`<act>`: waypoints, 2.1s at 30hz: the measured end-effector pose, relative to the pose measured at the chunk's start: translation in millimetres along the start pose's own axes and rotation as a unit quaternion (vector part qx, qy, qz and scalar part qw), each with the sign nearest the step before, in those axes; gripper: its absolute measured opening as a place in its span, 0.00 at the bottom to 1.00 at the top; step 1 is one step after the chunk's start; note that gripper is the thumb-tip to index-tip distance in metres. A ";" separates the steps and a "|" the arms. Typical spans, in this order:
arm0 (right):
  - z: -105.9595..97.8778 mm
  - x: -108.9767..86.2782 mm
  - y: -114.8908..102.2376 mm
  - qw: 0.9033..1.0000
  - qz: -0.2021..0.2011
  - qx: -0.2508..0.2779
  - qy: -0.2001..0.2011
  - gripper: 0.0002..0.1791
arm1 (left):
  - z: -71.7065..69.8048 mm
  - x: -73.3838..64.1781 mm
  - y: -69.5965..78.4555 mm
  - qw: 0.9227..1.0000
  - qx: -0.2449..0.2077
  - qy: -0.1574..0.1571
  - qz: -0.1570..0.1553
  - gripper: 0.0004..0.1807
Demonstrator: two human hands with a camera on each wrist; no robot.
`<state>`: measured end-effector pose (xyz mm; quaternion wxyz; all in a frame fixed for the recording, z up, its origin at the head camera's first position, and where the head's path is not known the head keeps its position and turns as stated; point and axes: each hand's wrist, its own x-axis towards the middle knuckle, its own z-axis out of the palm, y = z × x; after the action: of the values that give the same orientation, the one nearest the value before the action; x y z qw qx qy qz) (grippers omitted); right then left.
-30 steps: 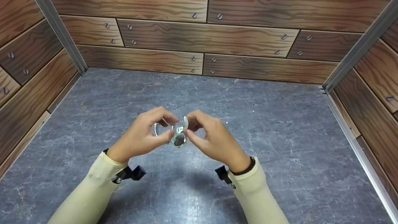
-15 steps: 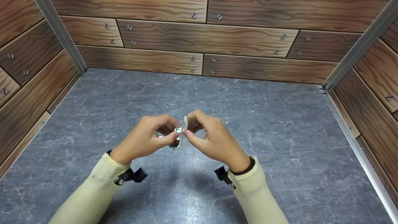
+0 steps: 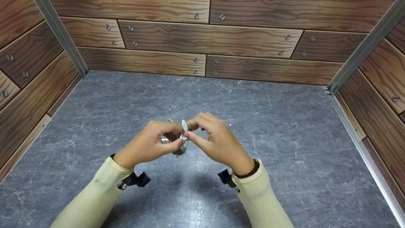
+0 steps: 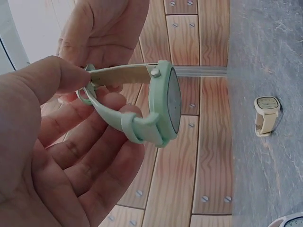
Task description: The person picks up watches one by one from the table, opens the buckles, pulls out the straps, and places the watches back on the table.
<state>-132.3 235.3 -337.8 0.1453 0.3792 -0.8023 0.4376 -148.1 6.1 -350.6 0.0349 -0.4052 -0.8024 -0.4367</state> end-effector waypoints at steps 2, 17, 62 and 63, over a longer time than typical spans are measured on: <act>-0.2 0.0 0.4 1.000 -0.003 -0.005 0.002 0.12 | 0.6 0.1 -0.1 1.000 0.000 0.001 -0.004 0.06; 3.7 -0.8 6.3 0.999 0.028 0.020 -0.022 0.15 | 3.6 0.5 2.4 0.985 -0.142 0.096 -0.005 0.07; 0.4 -2.2 7.4 0.999 0.044 0.013 -0.027 0.10 | 1.1 3.6 -1.3 0.978 -0.147 0.140 -0.048 0.07; 0.1 -2.0 7.4 0.998 0.052 0.012 -0.028 0.09 | 0.2 3.6 -2.2 0.976 -0.152 0.149 -0.048 0.07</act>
<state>-136.4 238.7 -343.4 0.0949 0.3513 -0.8191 0.4434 -152.0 7.9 -350.8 0.0709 -0.2969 -0.7314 -0.6098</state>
